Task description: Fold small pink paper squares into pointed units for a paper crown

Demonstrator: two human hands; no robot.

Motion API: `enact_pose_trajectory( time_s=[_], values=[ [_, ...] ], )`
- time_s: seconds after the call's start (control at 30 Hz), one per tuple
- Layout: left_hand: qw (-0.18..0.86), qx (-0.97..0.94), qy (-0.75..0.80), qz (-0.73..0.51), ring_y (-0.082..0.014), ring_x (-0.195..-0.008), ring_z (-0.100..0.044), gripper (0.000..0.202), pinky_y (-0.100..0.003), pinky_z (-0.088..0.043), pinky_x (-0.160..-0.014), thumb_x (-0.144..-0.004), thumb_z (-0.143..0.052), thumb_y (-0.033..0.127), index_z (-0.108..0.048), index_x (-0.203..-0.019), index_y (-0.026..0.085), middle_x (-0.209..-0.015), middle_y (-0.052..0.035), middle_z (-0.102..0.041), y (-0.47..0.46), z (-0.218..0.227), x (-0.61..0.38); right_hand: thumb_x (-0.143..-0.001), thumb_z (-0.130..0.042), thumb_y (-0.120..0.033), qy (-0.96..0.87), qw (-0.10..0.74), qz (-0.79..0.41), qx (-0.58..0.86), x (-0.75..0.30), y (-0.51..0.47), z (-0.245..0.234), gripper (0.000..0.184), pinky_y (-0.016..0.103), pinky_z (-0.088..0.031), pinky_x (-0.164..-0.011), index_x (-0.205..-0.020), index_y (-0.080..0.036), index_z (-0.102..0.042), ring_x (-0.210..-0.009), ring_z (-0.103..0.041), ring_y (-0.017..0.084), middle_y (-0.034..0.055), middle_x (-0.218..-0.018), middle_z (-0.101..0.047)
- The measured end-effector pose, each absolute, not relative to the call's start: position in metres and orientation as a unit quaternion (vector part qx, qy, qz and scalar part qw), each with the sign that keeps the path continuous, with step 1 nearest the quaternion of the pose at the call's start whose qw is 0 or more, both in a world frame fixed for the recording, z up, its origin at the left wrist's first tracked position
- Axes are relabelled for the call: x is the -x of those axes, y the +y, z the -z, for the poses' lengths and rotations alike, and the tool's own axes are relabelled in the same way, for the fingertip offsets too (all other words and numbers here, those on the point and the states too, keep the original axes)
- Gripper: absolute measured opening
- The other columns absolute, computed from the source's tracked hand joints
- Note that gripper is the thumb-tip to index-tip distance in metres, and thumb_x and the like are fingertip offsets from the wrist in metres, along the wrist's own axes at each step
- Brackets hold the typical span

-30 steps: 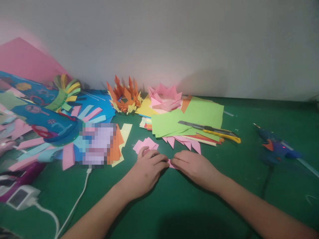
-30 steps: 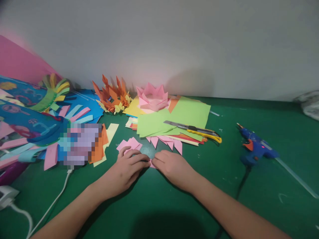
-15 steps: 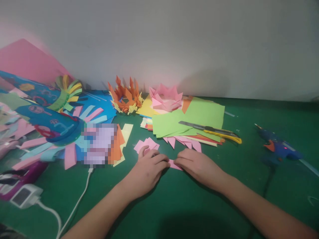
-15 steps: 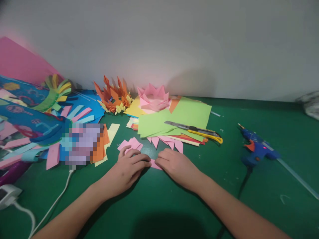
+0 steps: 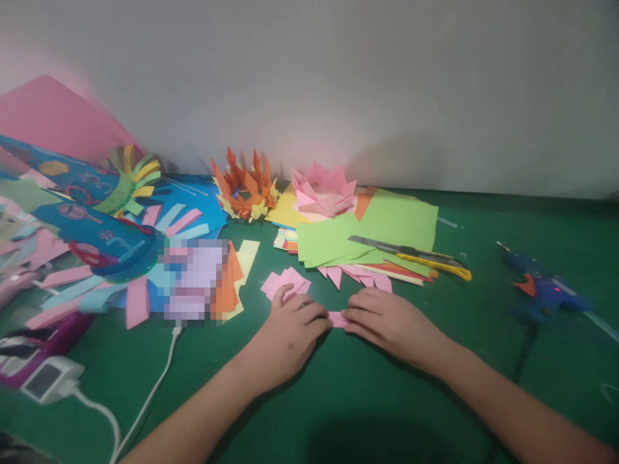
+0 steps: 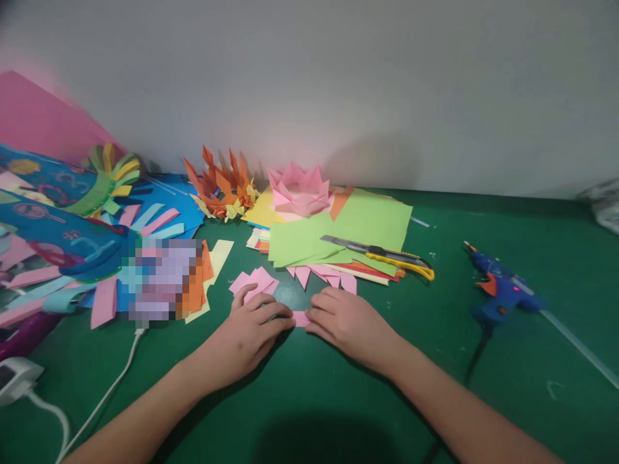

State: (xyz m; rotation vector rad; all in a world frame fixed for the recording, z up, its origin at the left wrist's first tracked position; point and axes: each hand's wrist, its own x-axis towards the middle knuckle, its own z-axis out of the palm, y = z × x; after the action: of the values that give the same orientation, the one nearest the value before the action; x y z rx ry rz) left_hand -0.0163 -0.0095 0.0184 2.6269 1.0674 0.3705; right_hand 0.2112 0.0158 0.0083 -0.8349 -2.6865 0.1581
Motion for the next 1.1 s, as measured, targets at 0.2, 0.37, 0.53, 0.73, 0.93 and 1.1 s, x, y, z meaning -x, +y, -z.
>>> enact_pose_trajectory(
  time_s=[0.2, 0.37, 0.53, 0.73, 0.93, 1.1],
  values=[
    [0.135, -0.911, 0.372, -0.118, -0.0172, -0.096, -0.049, 0.028, -0.046, -0.018, -0.105, -0.091, -0.039, 0.012, -0.057, -0.111, 0.022, -0.101, -0.0034, -0.058, -0.01, -0.018, 0.016, -0.092, -0.048, -0.034, -0.923, 0.2, -0.086, 0.316, -0.216, 0.018, -0.004, 0.027, 0.034, -0.047, -0.075, -0.105, -0.016, -0.063, -0.085, -0.056, 0.02, 0.0098, -0.095, -0.064],
    [0.139, -0.907, 0.374, -0.136, -0.0186, -0.094, -0.048, 0.029, -0.045, -0.023, -0.101, -0.091, -0.04, 0.013, -0.056, -0.113, 0.022, -0.101, -0.0044, -0.058, -0.01, -0.014, 0.013, -0.092, -0.049, -0.032, -0.92, 0.197, -0.138, 0.31, -0.209, 0.016, -0.002, 0.022, 0.034, -0.046, -0.077, -0.101, -0.019, -0.064, -0.088, -0.056, 0.019, 0.0077, -0.096, -0.063],
    [0.169, -0.893, 0.387, -0.156, -0.0184, -0.092, -0.047, 0.027, -0.039, -0.031, -0.093, -0.092, -0.039, 0.015, -0.054, -0.114, 0.02, -0.101, -0.0056, -0.057, -0.012, -0.012, 0.01, -0.09, -0.052, -0.03, -0.912, 0.184, -0.154, 0.333, -0.203, 0.016, 0.0, 0.019, 0.033, -0.045, -0.076, -0.097, -0.018, -0.065, -0.086, -0.055, 0.019, 0.0071, -0.094, -0.062],
    [0.151, -0.885, 0.414, -0.152, -0.019, -0.094, -0.046, 0.026, -0.039, -0.031, -0.089, -0.093, -0.036, 0.013, -0.057, -0.106, 0.02, -0.1, -0.0046, -0.058, -0.006, -0.009, 0.014, -0.093, -0.046, -0.03, -0.92, 0.172, -0.15, 0.318, -0.201, 0.017, -0.002, 0.022, 0.031, -0.044, -0.075, -0.094, -0.018, -0.064, -0.084, -0.055, 0.018, 0.0061, -0.091, -0.063],
    [0.146, -0.904, 0.375, -0.142, -0.0175, -0.099, -0.046, 0.023, -0.038, -0.026, -0.095, -0.093, -0.037, 0.013, -0.057, -0.103, 0.02, -0.11, -0.0014, -0.06, -0.003, -0.011, 0.014, -0.095, -0.042, -0.027, -0.927, 0.189, -0.123, 0.298, -0.203, 0.018, -0.003, 0.025, 0.03, -0.043, -0.074, -0.094, -0.019, -0.065, -0.083, -0.055, 0.017, 0.006, -0.093, -0.065],
    [0.164, -0.916, 0.336, -0.149, -0.0162, -0.1, -0.049, 0.023, -0.036, -0.027, -0.095, -0.093, -0.039, 0.012, -0.059, -0.101, 0.021, -0.108, -0.0012, -0.064, 0.001, -0.012, 0.015, -0.094, -0.043, -0.026, -0.926, 0.185, -0.139, 0.297, -0.205, 0.02, -0.003, 0.023, 0.03, -0.043, -0.074, -0.09, -0.021, -0.065, -0.086, -0.055, 0.017, 0.0051, -0.098, -0.064]
  ],
)
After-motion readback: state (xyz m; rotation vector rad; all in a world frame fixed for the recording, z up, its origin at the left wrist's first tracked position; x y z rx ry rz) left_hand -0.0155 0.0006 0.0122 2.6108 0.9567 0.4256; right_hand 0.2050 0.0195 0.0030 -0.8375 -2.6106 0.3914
